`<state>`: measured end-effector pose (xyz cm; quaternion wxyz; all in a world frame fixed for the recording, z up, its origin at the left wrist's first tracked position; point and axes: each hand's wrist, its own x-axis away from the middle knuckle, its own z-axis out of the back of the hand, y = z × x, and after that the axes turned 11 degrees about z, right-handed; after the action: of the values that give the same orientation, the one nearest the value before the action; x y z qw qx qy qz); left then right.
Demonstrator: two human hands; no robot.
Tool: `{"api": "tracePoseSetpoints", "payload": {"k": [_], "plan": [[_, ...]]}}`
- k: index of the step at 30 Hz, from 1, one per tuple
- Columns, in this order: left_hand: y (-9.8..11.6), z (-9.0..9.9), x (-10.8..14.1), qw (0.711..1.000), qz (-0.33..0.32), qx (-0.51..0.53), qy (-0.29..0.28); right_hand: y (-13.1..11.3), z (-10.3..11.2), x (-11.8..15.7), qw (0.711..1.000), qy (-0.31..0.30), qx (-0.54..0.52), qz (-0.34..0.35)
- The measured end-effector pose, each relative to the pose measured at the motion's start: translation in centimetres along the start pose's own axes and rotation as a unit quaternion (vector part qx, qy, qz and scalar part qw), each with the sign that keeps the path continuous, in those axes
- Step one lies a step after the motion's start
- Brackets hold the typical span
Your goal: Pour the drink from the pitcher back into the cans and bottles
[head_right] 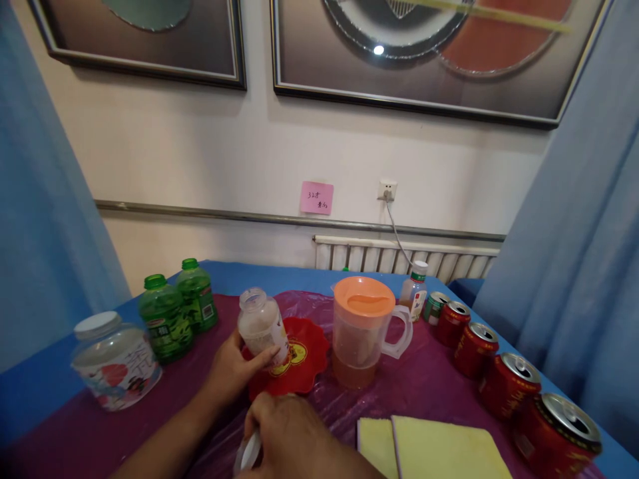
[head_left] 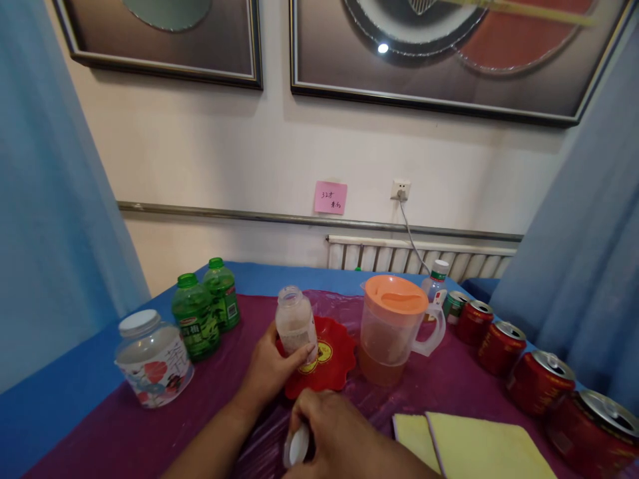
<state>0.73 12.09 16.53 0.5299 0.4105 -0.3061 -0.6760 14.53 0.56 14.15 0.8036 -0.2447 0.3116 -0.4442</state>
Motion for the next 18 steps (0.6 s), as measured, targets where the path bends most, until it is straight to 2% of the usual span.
{"api": "tracePoseSetpoints", "payload": {"k": [4,8,13,18], "plan": [[-0.3,-0.1,-0.2,1.0,-0.013,-0.008,-0.003,0.6,-1.3,-0.2,0.991,-0.061,0.098,0.064],[-0.3,0.0,-0.2,1.0,-0.011,-0.002,-0.019,1.3,-2.1,-0.5,0.98,-0.06,0.167,0.086],[-0.1,0.0,-0.2,1.0,-0.006,-0.006,-0.007,1.9,-2.6,-0.7,0.968,-0.07,0.209,0.122],[-0.4,-0.2,-0.2,1.0,-0.012,-0.003,-0.024,1.9,-3.0,-0.8,0.951,-0.08,0.267,0.13]]}}
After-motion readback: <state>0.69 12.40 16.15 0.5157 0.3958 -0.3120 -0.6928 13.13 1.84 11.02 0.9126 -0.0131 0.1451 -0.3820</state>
